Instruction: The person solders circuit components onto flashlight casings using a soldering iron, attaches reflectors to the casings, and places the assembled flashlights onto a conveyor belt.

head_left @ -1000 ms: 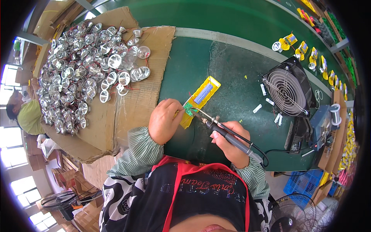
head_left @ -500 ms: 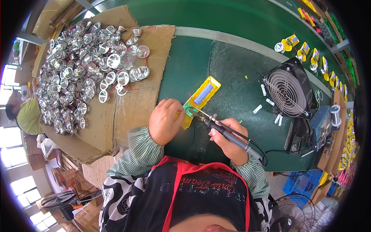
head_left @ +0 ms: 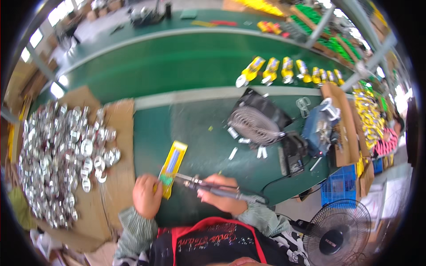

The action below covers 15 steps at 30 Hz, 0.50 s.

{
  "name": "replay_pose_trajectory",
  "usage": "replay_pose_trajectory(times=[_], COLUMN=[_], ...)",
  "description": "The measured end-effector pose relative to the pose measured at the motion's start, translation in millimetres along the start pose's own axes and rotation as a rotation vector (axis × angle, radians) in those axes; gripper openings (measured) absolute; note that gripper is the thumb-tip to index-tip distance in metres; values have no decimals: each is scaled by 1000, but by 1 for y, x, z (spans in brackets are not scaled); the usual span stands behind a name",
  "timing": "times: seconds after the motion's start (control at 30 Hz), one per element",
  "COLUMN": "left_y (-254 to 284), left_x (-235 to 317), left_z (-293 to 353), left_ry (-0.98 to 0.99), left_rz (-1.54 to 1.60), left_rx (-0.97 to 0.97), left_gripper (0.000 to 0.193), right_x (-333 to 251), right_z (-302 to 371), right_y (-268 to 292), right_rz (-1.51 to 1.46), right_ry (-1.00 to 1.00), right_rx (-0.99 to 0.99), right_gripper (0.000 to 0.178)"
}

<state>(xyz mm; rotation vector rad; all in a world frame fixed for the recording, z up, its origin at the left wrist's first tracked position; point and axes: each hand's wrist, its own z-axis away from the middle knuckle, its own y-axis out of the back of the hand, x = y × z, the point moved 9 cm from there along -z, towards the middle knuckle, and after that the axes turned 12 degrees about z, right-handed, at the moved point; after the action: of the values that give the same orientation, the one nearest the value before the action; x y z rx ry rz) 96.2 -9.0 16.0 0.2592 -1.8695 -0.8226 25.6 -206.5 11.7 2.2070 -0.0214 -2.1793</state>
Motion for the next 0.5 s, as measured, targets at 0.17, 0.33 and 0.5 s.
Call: replay_pose_trajectory(times=[0.17, 0.33, 0.5], left_y=[-2, 5, 24], left_x=[2, 12, 12], left_z=[1, 5, 18], left_ry=[16, -85, -35], left_rz=[12, 9, 121], left_rx=[7, -24, 19], left_gripper=[10, 12, 21], right_x=[4, 4, 2], right_z=[10, 14, 18], right_y=[11, 11, 10], right_rz=[103, 88, 105], right_ry=[-53, -8, -6], right_rx=[41, 69, 6], right_gripper=[16, 16, 18])
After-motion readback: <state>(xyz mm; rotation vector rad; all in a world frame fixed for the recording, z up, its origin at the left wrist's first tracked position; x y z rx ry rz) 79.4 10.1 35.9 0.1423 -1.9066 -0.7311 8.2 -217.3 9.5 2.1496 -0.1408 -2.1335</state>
